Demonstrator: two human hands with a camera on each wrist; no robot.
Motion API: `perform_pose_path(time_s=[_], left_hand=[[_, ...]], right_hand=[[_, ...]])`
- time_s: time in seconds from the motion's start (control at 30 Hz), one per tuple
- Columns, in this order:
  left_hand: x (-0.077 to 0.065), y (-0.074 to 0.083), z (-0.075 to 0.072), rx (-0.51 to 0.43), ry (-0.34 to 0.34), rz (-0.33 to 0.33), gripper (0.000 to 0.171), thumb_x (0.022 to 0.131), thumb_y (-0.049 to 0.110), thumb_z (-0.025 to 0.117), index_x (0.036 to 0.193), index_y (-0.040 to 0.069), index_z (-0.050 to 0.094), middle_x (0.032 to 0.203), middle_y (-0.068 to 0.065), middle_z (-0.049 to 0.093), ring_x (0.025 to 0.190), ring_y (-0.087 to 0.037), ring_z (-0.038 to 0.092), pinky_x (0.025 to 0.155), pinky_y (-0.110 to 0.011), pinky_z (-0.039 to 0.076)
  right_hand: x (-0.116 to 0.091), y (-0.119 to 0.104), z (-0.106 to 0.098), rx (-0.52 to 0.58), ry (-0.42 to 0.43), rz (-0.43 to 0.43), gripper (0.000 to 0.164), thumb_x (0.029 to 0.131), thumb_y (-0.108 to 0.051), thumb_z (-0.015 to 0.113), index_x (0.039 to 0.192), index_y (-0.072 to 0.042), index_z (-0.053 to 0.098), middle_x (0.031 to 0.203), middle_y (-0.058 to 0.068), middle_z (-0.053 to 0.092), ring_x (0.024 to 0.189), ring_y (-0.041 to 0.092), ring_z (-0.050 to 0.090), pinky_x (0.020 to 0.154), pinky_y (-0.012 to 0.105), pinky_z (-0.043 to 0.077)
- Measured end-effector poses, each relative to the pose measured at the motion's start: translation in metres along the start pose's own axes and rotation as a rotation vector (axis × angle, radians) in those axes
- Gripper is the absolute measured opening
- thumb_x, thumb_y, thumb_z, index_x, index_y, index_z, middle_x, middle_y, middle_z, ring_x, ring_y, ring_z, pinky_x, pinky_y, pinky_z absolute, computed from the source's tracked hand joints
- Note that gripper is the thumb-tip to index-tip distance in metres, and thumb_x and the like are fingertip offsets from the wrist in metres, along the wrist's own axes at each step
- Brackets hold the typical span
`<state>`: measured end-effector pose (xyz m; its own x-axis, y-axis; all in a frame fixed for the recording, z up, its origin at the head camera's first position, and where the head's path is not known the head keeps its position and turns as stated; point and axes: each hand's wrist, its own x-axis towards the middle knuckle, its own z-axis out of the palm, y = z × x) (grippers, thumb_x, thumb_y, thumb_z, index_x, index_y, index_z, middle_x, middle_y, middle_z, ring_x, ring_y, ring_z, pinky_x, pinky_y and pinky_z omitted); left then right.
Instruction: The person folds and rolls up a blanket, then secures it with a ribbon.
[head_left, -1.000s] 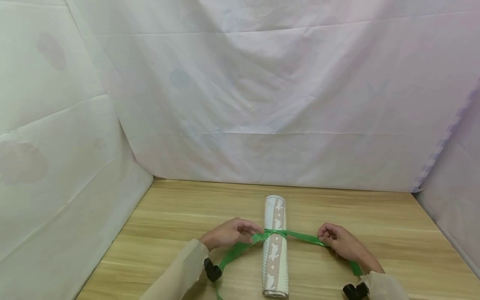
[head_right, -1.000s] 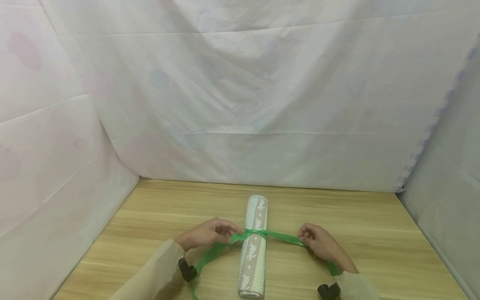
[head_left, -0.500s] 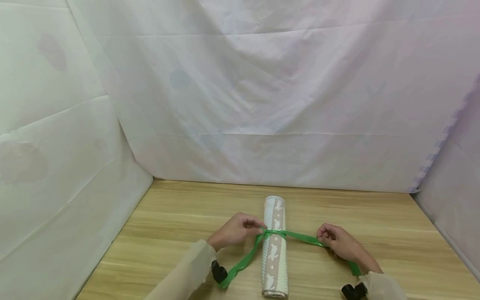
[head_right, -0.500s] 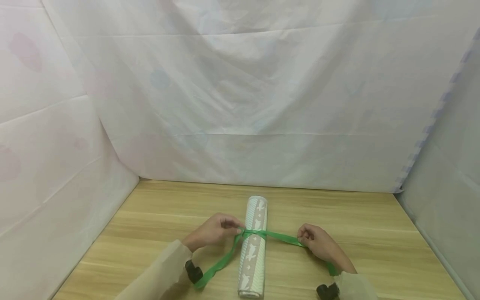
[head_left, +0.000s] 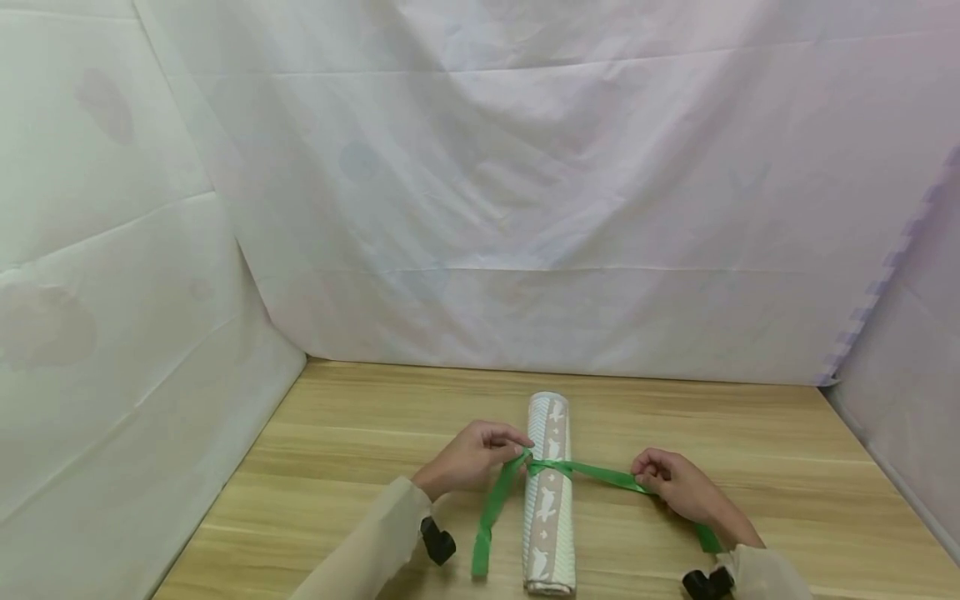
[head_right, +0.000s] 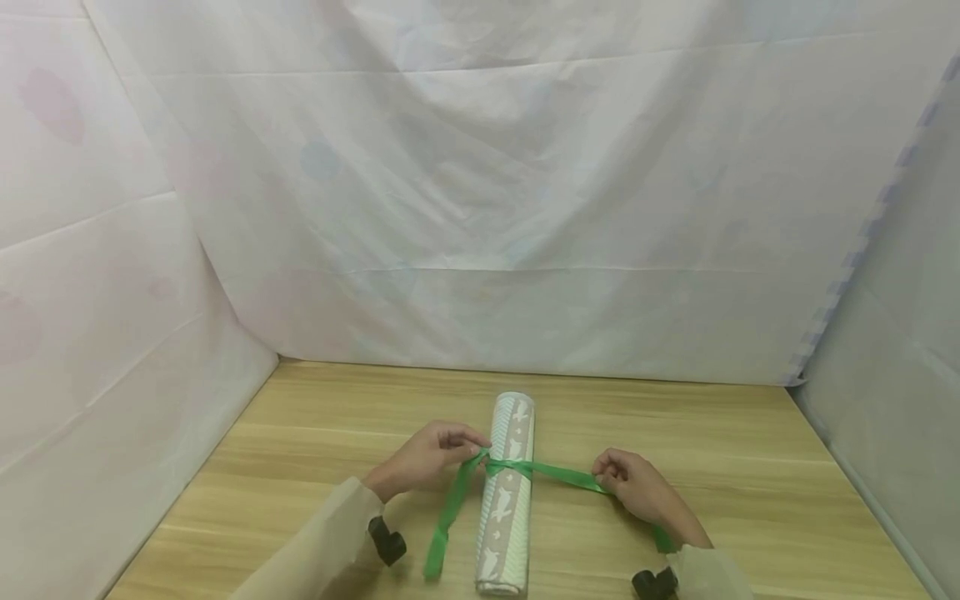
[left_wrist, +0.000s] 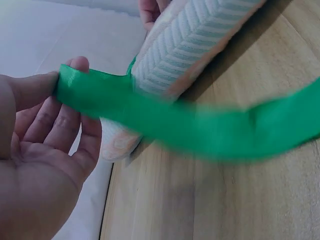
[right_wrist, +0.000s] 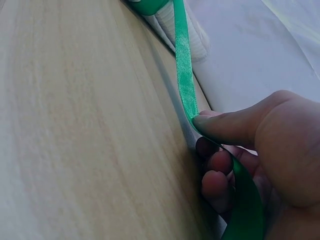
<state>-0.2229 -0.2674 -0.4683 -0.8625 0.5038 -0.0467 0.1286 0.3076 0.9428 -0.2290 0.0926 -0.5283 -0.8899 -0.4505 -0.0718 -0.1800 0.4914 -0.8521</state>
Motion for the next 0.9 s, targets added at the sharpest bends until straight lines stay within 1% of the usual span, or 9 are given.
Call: perform_pose_path(time_s=[0.1, 0.17, 0.23, 0.33, 0.43, 0.57, 0.67, 0.77, 0.9], left_hand=[[0.0, 0.001, -0.001, -0.063, -0.053, 0.008, 0.024, 0.099, 0.009, 0.057, 0.12, 0.007, 0.07, 0.105, -0.009, 0.074, 0.103, -0.039, 0.068, 0.087, -0.028, 0.054], [0.0, 0.001, -0.002, -0.063, -0.073, 0.004, 0.028, 0.098, 0.006, 0.058, 0.123, 0.007, 0.068, 0.107, -0.01, 0.074, 0.106, -0.038, 0.067, 0.089, -0.027, 0.053], [0.0, 0.002, -0.001, -0.039, -0.075, -0.005, 0.029, 0.096, 0.005, 0.059, 0.124, 0.008, 0.068, 0.109, -0.008, 0.074, 0.106, -0.033, 0.068, 0.089, -0.027, 0.053], [0.0, 0.003, 0.001, 0.033, -0.042, -0.015, 0.025, 0.096, 0.009, 0.063, 0.12, 0.01, 0.071, 0.107, -0.002, 0.075, 0.102, -0.021, 0.07, 0.086, -0.026, 0.053], [0.0, 0.004, 0.003, 0.092, 0.013, -0.018, 0.019, 0.095, 0.014, 0.066, 0.112, 0.012, 0.074, 0.102, 0.005, 0.074, 0.095, -0.01, 0.068, 0.083, -0.025, 0.054], [0.0, 0.006, 0.005, 0.134, 0.068, 0.009, 0.015, 0.094, 0.019, 0.068, 0.105, 0.013, 0.077, 0.098, 0.006, 0.073, 0.09, -0.009, 0.065, 0.078, -0.025, 0.053], [0.0, 0.006, 0.006, 0.17, 0.101, 0.044, 0.011, 0.094, 0.02, 0.069, 0.1, 0.016, 0.078, 0.099, 0.006, 0.071, 0.091, -0.01, 0.062, 0.077, -0.025, 0.053], [0.0, 0.005, 0.006, 0.188, 0.121, 0.064, 0.01, 0.094, 0.02, 0.069, 0.099, 0.016, 0.077, 0.102, 0.007, 0.069, 0.093, -0.01, 0.06, 0.079, -0.025, 0.052], [0.002, 0.006, 0.007, 0.199, 0.125, 0.066, 0.011, 0.095, 0.019, 0.068, 0.1, 0.016, 0.077, 0.101, 0.008, 0.069, 0.094, -0.008, 0.061, 0.08, -0.025, 0.052]], right_hand=[[0.0, -0.001, 0.0, -0.004, 0.007, 0.004, 0.01, 0.1, -0.012, 0.057, 0.104, -0.004, 0.061, 0.087, 0.007, 0.057, 0.064, 0.009, 0.049, 0.05, 0.027, 0.046], [0.0, -0.001, 0.0, -0.001, 0.007, 0.008, 0.011, 0.1, -0.012, 0.057, 0.106, -0.004, 0.062, 0.088, 0.007, 0.058, 0.065, 0.009, 0.049, 0.05, 0.027, 0.046], [0.0, 0.0, 0.0, 0.007, 0.006, 0.013, 0.013, 0.1, -0.012, 0.058, 0.108, -0.003, 0.063, 0.09, 0.007, 0.06, 0.065, 0.01, 0.05, 0.051, 0.027, 0.047], [-0.001, 0.001, -0.001, 0.022, 0.008, 0.032, 0.017, 0.099, -0.013, 0.059, 0.111, -0.003, 0.065, 0.096, 0.008, 0.064, 0.069, 0.01, 0.052, 0.054, 0.027, 0.047], [-0.001, 0.001, -0.002, 0.022, 0.01, 0.029, 0.019, 0.099, -0.015, 0.06, 0.113, -0.003, 0.067, 0.105, 0.009, 0.067, 0.079, 0.01, 0.057, 0.062, 0.027, 0.05], [-0.001, -0.001, -0.004, 0.051, -0.006, 0.002, 0.022, 0.099, -0.014, 0.059, 0.117, -0.001, 0.065, 0.111, 0.011, 0.067, 0.088, 0.01, 0.063, 0.071, 0.026, 0.052], [-0.001, -0.006, -0.006, 0.135, -0.029, 0.0, 0.027, 0.101, -0.016, 0.058, 0.121, 0.002, 0.062, 0.109, 0.014, 0.068, 0.08, 0.013, 0.063, 0.066, 0.028, 0.053], [-0.003, -0.015, -0.008, 0.216, -0.03, -0.002, 0.034, 0.101, -0.02, 0.057, 0.124, 0.005, 0.058, 0.102, 0.015, 0.069, 0.073, 0.013, 0.061, 0.063, 0.029, 0.053], [-0.003, -0.034, -0.011, 0.269, -0.019, -0.047, 0.041, 0.101, -0.024, 0.057, 0.126, 0.009, 0.055, 0.101, 0.011, 0.071, 0.082, 0.011, 0.064, 0.07, 0.028, 0.054]])
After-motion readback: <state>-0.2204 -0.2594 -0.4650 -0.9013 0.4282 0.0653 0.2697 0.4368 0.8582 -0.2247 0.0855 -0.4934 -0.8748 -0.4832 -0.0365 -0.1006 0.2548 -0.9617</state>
